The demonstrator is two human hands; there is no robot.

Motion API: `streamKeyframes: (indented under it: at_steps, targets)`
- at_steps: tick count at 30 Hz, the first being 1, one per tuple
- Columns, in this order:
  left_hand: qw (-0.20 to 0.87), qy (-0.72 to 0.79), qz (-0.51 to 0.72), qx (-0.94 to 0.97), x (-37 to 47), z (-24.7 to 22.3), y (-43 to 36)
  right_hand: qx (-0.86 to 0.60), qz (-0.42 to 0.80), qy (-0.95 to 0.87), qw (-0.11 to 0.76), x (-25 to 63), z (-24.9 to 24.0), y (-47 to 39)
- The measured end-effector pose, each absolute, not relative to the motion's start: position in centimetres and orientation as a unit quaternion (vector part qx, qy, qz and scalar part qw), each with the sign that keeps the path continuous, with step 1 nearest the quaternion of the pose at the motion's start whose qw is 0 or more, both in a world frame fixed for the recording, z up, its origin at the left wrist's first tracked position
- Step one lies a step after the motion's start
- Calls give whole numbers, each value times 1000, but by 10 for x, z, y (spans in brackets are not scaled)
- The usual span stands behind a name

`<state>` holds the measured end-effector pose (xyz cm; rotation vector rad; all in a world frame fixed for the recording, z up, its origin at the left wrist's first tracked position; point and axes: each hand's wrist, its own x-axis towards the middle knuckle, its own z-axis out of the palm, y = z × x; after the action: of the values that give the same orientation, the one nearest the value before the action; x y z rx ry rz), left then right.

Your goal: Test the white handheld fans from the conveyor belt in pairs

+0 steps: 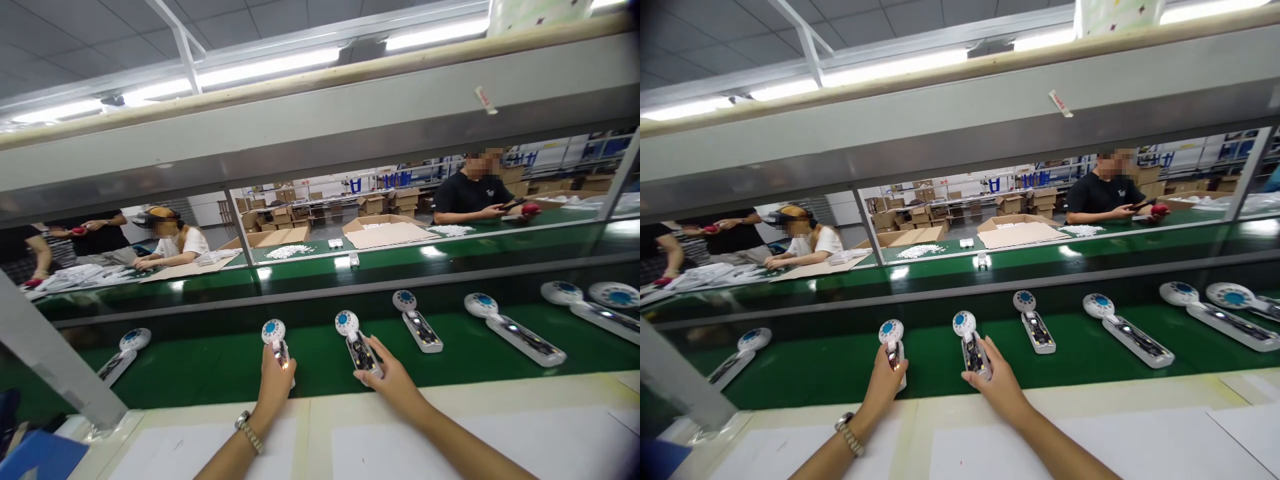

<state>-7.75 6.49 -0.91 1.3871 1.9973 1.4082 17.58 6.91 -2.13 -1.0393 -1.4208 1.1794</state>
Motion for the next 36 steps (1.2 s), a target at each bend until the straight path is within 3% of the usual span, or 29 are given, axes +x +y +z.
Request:
streamKeyframes:
  at_steps: [6,10,15,20,24,28,31,36]
  targets:
    - [186,726,510,422,-95,-15,73,-489,179,-719,460,201,-18,86]
    - [193,731,519,400,-107,-8,75,-613,46,-658,435,236,-11,107]
    - [245,697,519,431,-100,-1,71,-701,165,-618,314,247,-14,129]
    - [345,646,521,438,-87,3,68,-633,290,-582,420,222,-18,135]
    - [434,606,531,404,-85,6,64,-580,391,-551,455,212,-16,130]
    - [507,569,522,384,-73,9,52,-442,547,-485,520,210,-7,112]
    - [572,512,512,384,-51,10,39,-372,654,-424,505,208,-2,92]
    - [649,444,463,408,-19,12,23,-396,663,-420,477,198,-1,61]
